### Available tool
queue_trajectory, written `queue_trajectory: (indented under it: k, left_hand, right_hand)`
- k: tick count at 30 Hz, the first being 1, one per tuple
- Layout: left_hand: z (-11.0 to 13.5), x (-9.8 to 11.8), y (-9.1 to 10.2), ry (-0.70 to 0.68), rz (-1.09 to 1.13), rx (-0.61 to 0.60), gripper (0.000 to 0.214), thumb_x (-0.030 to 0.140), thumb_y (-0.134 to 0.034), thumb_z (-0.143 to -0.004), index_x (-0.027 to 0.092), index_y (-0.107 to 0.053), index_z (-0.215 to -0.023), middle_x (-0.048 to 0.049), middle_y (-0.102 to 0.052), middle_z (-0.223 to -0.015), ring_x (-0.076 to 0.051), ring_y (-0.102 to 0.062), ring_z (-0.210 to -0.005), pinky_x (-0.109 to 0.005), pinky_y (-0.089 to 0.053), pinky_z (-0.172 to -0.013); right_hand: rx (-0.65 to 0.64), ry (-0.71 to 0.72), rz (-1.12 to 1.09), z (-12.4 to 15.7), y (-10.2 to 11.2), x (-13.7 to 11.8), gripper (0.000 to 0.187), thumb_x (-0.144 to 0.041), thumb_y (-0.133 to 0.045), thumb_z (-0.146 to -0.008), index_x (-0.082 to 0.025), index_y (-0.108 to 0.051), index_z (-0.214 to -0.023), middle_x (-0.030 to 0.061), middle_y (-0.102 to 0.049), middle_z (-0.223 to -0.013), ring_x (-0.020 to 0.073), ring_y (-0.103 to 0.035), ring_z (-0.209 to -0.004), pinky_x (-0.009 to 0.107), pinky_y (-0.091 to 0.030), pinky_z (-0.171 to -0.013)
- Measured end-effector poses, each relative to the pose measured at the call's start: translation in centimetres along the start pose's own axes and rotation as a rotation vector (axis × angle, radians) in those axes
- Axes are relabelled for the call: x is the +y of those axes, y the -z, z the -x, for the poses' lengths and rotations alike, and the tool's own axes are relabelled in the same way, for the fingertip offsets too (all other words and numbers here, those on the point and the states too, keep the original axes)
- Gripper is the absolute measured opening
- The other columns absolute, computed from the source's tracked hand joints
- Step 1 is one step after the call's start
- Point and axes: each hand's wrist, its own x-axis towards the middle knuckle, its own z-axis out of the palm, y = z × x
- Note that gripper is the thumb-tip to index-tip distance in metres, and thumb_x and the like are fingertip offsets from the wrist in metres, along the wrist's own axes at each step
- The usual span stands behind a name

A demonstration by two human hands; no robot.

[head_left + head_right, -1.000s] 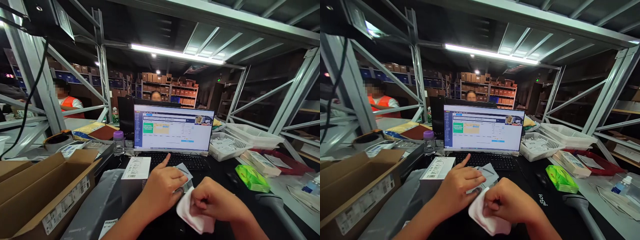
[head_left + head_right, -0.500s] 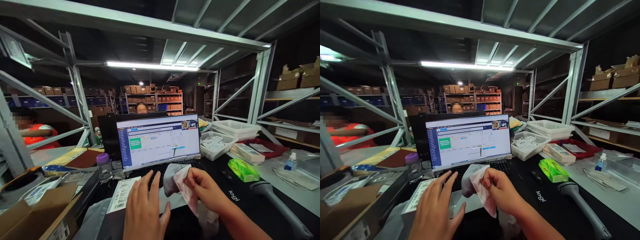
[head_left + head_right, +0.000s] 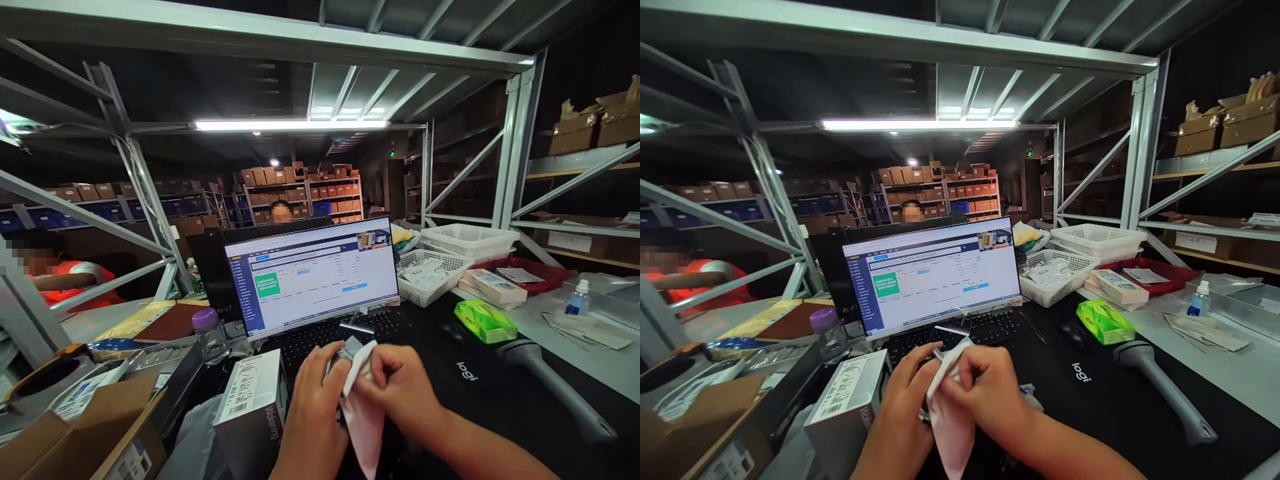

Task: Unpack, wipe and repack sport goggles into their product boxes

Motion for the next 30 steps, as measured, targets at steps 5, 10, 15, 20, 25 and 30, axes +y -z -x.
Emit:
queue_trajectory:
  k: [5,10,15,20,25,30]
  left_hand:
    - [-0.3,0.4,0.1,-0.053,0.146,-0.076,0.047,0.005,-0.055,-0.077,0.027,-0.058,-0.119,-0.0109,-0.056,-0.138,-0.029,-0.057,-0.127,-0.049,-0.058,-0.098]
    - [-0.7,0.5,-0.5,-0.054,0.011,0.045,0.035,0.006,-0.05,-0.078,0.022,-0.06,-0.108,-0.0119,-0.067,-0.119,-0.03,-0.065,-0.111,-0.055,-0.06,-0.091]
    - [-0.1,0.6,-1.5,-0.09,-0.209,0.33,0.025,0.002,-0.042,-0.087,0.017,-0.06,-0.096,-0.0108,-0.073,-0.088,-0.022,-0.073,-0.083,-0.04,-0.063,-0.082]
    - [0.5,0.5,-2.1,-0.171,-0.176,0.422,0.011,0.008,-0.055,-0.09,0.016,-0.063,-0.092,-0.0107,-0.075,-0.087,-0.021,-0.074,-0.083,-0.039,-0.063,-0.087]
    - [0.3,0.6,-3.0,-0.289,-0.114,0.362,0.012,0.012,-0.058,-0.091,0.013,-0.066,-0.1,-0.0113,-0.078,-0.092,-0.023,-0.075,-0.091,-0.041,-0.06,-0.094]
    - [0.2,0.6,-3.0,-0.203,-0.092,0.235,0.016,0.019,-0.054,-0.096,0.012,-0.065,-0.104,-0.0135,-0.077,-0.097,-0.024,-0.075,-0.088,-0.038,-0.061,-0.088]
  right_hand:
    - [0.065,-0.297,-0.367,-2.6,3.4,0.0,0.056,-0.038,-0.085,-0.061,-0.023,-0.032,-0.058,-0.0098,-0.035,-0.051,0.0066,-0.025,-0.048,0.02,-0.021,-0.045]
    - [0.144,-0.386,-0.662,-2.9,1.6,0.6,0.064,-0.044,-0.089,-0.057,-0.023,-0.029,-0.06,-0.01,-0.035,-0.052,0.0072,-0.027,-0.05,0.02,-0.024,-0.048]
    - [0.224,-0.27,-0.541,0.9,-4.0,1.7,0.06,-0.048,-0.084,-0.063,-0.023,-0.03,-0.055,-0.0082,-0.033,-0.053,0.0093,-0.028,-0.052,0.023,-0.028,-0.05]
    - [0.271,-0.135,-0.456,1.6,-4.5,2.1,0.062,-0.048,-0.081,-0.068,-0.023,-0.028,-0.048,-0.0058,-0.033,-0.052,0.0111,-0.031,-0.053,0.025,-0.031,-0.051]
    - [0.281,-0.447,-0.851,-2.0,-1.0,0.8,0.064,-0.047,-0.091,-0.052,-0.023,-0.034,-0.061,-0.0067,-0.043,-0.059,0.0101,-0.039,-0.055,0.023,-0.038,-0.055]
    - [0.426,-0.377,-0.647,-0.7,-3.4,2.0,0.068,-0.063,-0.084,-0.061,-0.024,-0.028,-0.059,-0.0087,-0.031,-0.054,0.0085,-0.028,-0.05,0.022,-0.03,-0.046]
